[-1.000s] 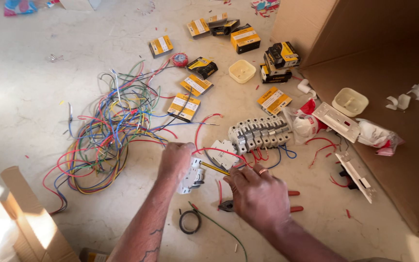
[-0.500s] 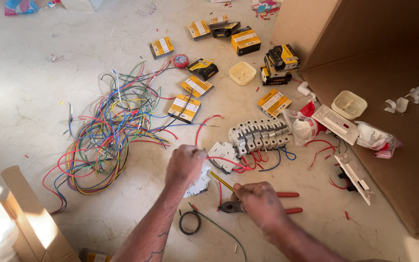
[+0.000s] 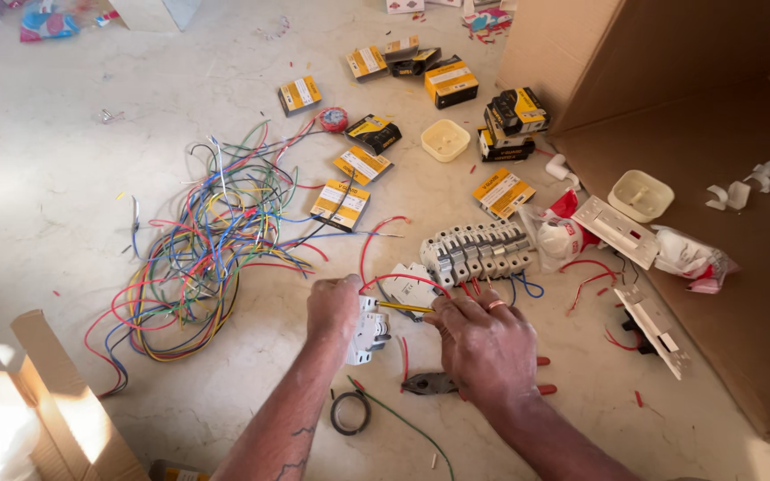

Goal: The person connects wires to a series of circuit breakers using a screwdriver and pliers while working on a floor surface covered with electrical components.

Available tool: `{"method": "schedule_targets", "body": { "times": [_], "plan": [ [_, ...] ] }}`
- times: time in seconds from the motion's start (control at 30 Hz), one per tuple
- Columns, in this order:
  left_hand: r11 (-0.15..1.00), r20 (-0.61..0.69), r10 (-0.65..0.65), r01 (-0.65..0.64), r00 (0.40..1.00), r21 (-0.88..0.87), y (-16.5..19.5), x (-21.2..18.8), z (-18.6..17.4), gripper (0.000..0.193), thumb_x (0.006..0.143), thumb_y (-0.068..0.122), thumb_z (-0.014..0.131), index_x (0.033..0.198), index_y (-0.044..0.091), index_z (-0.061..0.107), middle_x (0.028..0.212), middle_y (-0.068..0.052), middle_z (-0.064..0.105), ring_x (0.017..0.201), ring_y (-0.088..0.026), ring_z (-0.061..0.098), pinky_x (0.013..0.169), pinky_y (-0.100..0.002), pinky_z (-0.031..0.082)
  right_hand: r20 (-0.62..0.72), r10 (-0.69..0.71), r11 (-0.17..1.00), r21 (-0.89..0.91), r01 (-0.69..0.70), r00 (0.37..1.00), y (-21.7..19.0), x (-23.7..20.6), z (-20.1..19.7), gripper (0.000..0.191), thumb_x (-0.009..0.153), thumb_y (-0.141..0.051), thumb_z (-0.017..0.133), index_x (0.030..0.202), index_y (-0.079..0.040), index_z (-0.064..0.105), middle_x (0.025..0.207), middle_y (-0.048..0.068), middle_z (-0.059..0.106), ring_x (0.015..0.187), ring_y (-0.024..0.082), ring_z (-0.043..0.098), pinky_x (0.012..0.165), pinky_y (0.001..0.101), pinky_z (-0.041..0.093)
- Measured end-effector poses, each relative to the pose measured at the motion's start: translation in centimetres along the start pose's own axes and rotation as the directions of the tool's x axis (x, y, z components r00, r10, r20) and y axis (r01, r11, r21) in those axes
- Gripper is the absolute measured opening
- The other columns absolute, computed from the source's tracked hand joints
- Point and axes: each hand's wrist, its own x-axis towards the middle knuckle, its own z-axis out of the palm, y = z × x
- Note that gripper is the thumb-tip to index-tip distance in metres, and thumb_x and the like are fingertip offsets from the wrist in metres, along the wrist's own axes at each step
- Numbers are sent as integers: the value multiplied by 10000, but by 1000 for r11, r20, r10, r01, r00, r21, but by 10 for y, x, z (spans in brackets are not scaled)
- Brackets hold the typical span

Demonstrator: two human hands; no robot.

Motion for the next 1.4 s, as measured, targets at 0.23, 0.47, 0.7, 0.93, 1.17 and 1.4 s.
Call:
{"method": "schedule_targets", "body": {
  "times": [0.23, 0.47, 0.7, 0.93, 1.17, 1.4],
  "plan": [
    [995, -5, 62, -61, 998, 78, 8, -12, -8, 362, 844, 274, 558, 735, -43, 695, 745, -231, 737, 651, -354, 738, 682, -484, 573, 69, -21, 991, -128, 29, 997, -3, -12, 13, 161, 872, -257, 715, 955, -123, 743, 839, 61, 708, 777, 282, 725, 543, 428, 561],
    [996, 15, 6, -7, 1000, 88, 15, -19, -10, 344, 851, 250, 546, 717, -37, 683, 715, -205, 727, 582, -336, 722, 589, -481, 568, 98, -65, 986, -147, 79, 993, 2, -15, 15, 210, 872, -296, 722, 933, -95, 731, 781, 73, 683, 686, 277, 714, 469, 429, 544],
    [978, 77, 120, -131, 990, 164, 13, -25, -10, 344, 858, 251, 533, 713, -28, 671, 689, -228, 720, 580, -346, 714, 623, -493, 552, 248, 253, 967, -104, -234, 935, -11, -17, 8, 167, 874, -312, 695, 876, -155, 754, 732, 83, 702, 655, 344, 710, 472, 484, 533],
    [929, 99, 184, -206, 978, 307, 16, -33, -6, 366, 868, 274, 537, 761, -50, 671, 760, -249, 721, 717, -426, 704, 747, -530, 532, 442, 538, 829, -126, -545, 717, -21, -10, -7, 318, 935, -449, 605, 897, -177, 765, 810, 108, 747, 726, 362, 710, 622, 519, 538],
    [890, 98, 249, -268, 963, 369, 18, -37, -3, 314, 845, 284, 538, 814, 36, 729, 827, -219, 730, 794, -428, 702, 778, -534, 540, 609, 659, 644, -153, -750, 442, -19, -4, -11, 369, 927, -500, 601, 897, -187, 794, 835, 130, 747, 837, 353, 711, 736, 491, 539],
    [904, 49, 294, -294, 955, 311, -1, -15, 4, 298, 831, 288, 568, 792, 50, 742, 788, -208, 722, 737, -407, 703, 719, -517, 546, 614, 585, 729, -110, -676, 531, -14, -1, -7, 404, 925, -518, 598, 876, -156, 770, 831, 126, 738, 885, 355, 701, 776, 506, 535]
  ]
}}
